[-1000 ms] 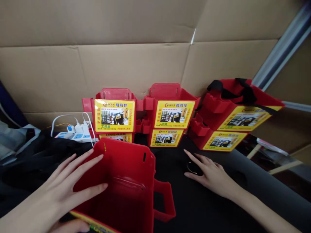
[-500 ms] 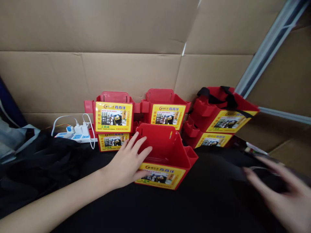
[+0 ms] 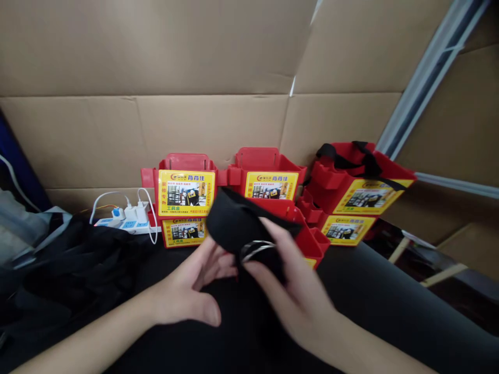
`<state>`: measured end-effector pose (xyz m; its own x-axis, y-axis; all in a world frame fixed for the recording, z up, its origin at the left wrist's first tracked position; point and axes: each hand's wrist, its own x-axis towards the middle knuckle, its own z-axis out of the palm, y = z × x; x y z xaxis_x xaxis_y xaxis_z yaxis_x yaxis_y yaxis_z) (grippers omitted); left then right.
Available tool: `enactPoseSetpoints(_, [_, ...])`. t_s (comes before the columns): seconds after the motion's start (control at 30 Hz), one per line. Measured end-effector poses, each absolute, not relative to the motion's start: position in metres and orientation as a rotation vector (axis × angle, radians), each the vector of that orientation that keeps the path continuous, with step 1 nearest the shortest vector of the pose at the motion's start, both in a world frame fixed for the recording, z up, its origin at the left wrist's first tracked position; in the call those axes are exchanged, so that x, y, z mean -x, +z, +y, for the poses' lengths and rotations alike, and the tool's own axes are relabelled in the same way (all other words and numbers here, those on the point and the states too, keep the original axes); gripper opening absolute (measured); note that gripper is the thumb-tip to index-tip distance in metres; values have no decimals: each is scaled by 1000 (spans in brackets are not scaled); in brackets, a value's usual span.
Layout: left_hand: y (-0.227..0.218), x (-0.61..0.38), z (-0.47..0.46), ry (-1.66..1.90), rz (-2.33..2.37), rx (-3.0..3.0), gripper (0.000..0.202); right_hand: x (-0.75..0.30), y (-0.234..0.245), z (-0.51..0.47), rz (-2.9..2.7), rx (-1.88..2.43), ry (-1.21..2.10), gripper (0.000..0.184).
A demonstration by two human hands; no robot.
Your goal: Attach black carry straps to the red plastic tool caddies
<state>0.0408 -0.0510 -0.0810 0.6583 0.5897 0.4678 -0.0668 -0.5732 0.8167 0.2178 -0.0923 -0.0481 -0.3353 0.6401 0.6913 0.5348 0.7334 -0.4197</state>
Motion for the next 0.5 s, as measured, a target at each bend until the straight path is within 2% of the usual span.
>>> enactPoseSetpoints(0.13, [-78, -25, -75, 1121, 973, -1488, 60, -173, -49, -73, -2344, 772, 62, 51])
enactPoseSetpoints(0.2, [-65, -9, -78, 1176, 1179, -1295, 51, -170, -43, -68, -2465, 790, -7, 53])
enactPoseSetpoints(0.3, [-39, 39, -74, 1154, 1342, -1125, 49, -205, -23, -58, -2410, 863, -208, 49])
enactPoseSetpoints(0.4, [-23, 103, -63, 1225, 1724, -1081, 54, -288, -2, -32, -2009, 1128, -615, 41])
enactPoseSetpoints(0.43, [-24, 124, -57, 1232, 1864, -1135, 55, -321, 2, -19, -1895, 1261, -744, 46])
enactPoseSetpoints(0.5, [-35, 162, -45, 1115, 2029, -1415, 54, -388, 5, 10, -1731, 1563, -992, 69])
